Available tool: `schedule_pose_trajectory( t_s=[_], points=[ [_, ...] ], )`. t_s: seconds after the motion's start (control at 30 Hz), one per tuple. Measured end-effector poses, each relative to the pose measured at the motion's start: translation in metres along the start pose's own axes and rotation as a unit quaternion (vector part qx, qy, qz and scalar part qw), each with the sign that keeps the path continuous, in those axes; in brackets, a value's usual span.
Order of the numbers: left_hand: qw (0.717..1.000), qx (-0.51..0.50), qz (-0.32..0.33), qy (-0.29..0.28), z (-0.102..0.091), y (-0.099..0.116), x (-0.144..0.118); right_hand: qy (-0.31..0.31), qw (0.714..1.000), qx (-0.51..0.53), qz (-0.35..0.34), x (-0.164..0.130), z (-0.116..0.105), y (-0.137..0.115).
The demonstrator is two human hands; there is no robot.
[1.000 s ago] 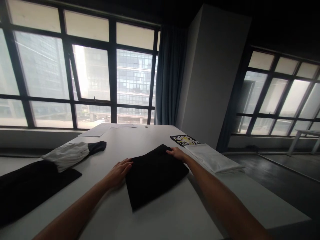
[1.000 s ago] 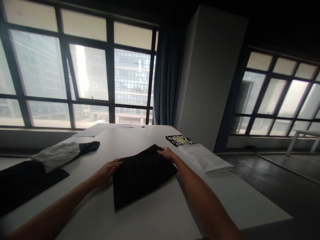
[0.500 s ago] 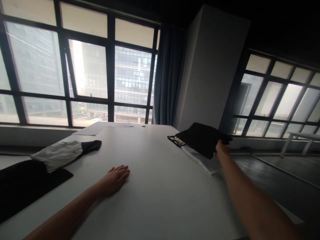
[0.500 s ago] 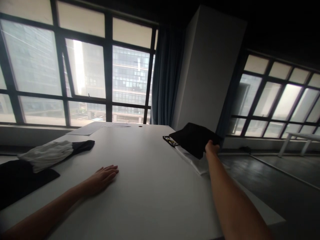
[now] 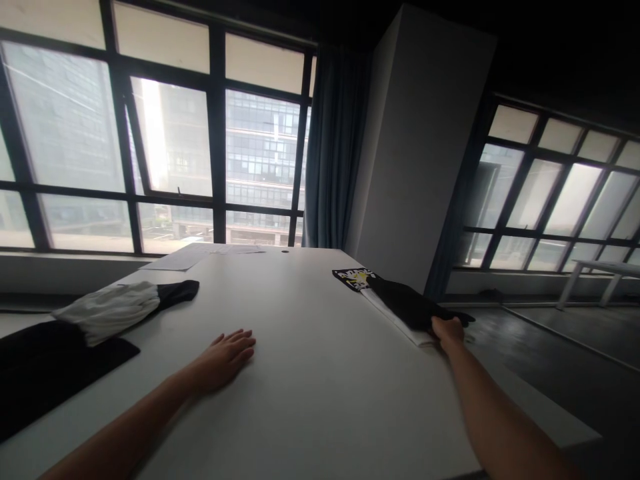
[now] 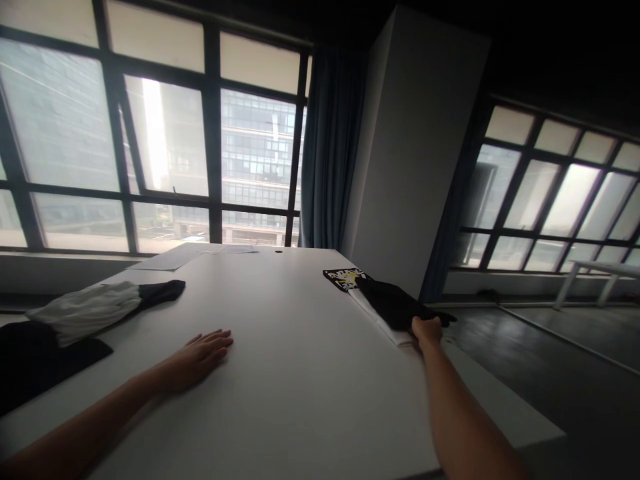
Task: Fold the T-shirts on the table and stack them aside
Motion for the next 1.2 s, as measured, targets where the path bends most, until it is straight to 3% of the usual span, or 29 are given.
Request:
schedule_pose_trajectory(
  t_s=[0.07, 0.13, 0.2, 0.3, 0.4, 0.5, 0.57, 0.6, 0.67, 0.77, 0.87, 0.93, 1.07, 1.17, 1.2],
  points=[
    [1.0, -0.001, 0.003, 0.001, 0.001, -0.001, -0.001, 0.029, 0.998, 0.002, 0.056, -0.002, -0.008, 0.006],
    [1.0, -0.003, 0.007, 0.003, 0.001, 0.0, -0.003, 0.089, 0.995, 0.012, 0.043, -0.005, -0.018, 0.002],
    [1.0, -0.005, 0.014, 0.01, -0.005, -0.001, -0.003, 0.112, 0.992, 0.008, -0.05, -0.009, -0.02, -0.013],
    [0.997, 0.007, -0.031, 0.076, -0.032, -0.018, -0.001, -0.007, 0.978, -0.061, -0.197, -0.019, 0.01, -0.037],
    [0.977, 0.043, -0.143, 0.154, -0.069, -0.061, -0.002, -0.114, 0.951, -0.131, -0.254, -0.034, 0.045, -0.048],
    [0.952, 0.075, -0.225, 0.192, -0.093, -0.111, -0.015, -0.136, 0.936, -0.149, -0.289, -0.046, 0.061, -0.057],
    [0.903, 0.12, -0.329, 0.248, -0.104, -0.151, -0.039, -0.15, 0.928, -0.151, -0.306, -0.052, 0.066, -0.06],
    [0.868, 0.136, -0.392, 0.275, -0.107, -0.17, -0.055, -0.158, 0.924, -0.155, -0.31, -0.055, 0.068, -0.06],
    [0.83, 0.11, -0.469, 0.281, -0.101, -0.201, -0.082, -0.17, 0.918, -0.164, -0.318, -0.061, 0.07, -0.061],
    [0.822, 0.064, -0.487, 0.287, -0.095, -0.221, -0.104, -0.171, 0.91, -0.17, -0.336, -0.072, 0.069, -0.069],
    [0.833, 0.04, -0.448, 0.323, -0.103, -0.211, -0.101, -0.184, 0.897, -0.156, -0.371, -0.091, 0.072, -0.096],
    [0.85, 0.013, -0.399, 0.342, -0.109, -0.191, -0.083, -0.202, 0.884, -0.126, -0.403, -0.111, 0.077, -0.126],
    [0.919, -0.038, -0.22, 0.325, -0.102, -0.115, -0.025, -0.304, 0.832, -0.012, -0.465, -0.182, 0.097, -0.189],
    [0.956, -0.082, -0.073, 0.273, -0.079, -0.053, 0.005, -0.422, 0.775, 0.036, -0.47, -0.251, 0.118, -0.207],
    [0.96, -0.119, -0.021, 0.253, -0.072, -0.036, 0.009, -0.44, 0.768, 0.046, -0.463, -0.27, 0.122, -0.206]
  ],
)
Point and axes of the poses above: each hand's wrist, its own x-axis towards the middle knuckle, its own z-axis out of the palm, y = z × x, the point moved 7 cm from there along x, towards the middle knuckle, and after that the axes turned 6 degrees about x, right-handed, at the moved point
